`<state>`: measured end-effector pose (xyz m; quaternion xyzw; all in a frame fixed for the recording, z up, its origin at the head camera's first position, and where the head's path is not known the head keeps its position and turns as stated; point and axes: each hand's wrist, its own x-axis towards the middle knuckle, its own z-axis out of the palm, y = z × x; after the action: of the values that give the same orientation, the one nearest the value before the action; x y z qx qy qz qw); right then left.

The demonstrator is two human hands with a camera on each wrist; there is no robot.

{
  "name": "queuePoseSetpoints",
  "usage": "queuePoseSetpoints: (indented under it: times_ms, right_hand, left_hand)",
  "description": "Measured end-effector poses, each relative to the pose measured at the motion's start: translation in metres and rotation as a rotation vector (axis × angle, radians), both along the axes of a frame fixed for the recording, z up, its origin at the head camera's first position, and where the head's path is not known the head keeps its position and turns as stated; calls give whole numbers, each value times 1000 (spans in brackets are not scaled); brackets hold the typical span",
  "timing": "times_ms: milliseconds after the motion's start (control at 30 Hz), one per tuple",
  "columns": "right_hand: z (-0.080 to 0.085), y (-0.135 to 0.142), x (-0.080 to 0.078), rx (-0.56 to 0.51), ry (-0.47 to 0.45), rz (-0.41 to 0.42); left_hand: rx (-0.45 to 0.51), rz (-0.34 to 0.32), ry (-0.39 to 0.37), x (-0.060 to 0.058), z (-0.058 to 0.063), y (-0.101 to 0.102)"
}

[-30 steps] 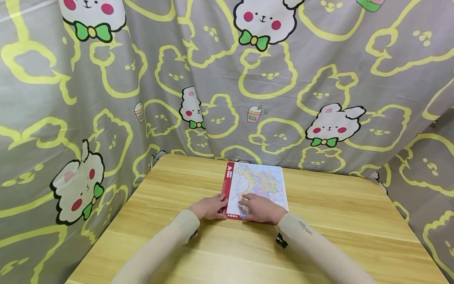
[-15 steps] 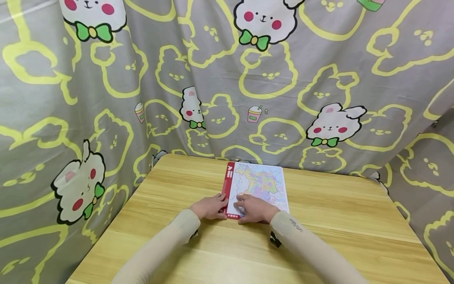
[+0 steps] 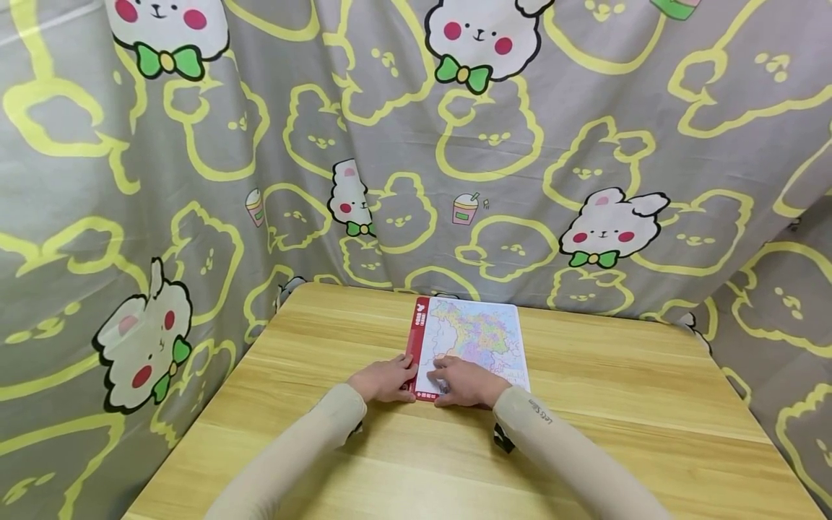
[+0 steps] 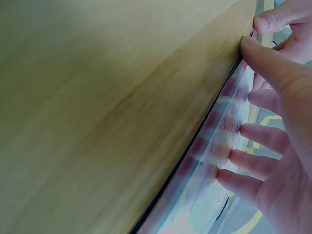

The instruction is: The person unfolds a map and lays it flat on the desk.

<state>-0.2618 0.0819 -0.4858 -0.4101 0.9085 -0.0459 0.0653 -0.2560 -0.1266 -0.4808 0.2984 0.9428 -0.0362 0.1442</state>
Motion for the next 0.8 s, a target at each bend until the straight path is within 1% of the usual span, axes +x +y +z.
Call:
queuePoseSetpoints:
  times_ms: [167,300,433,633,800]
  right_hand:
    - [-3,2,0,1,15,24]
    - [-4,4,2,6,-3,15]
    - [-1,6,4,-3,-22,8]
    - [2,10,7,-30,-5,60]
    - [7,13,10,-79,6,89]
  left_hand:
    - [-9,1,-5,0,1,0]
    - [-12,-7,0,0,1,0]
    - [-12,-13,7,0,1,0]
    - [-5,-15,7,0,1,-2]
    - [6,-22,14,1,1,-2]
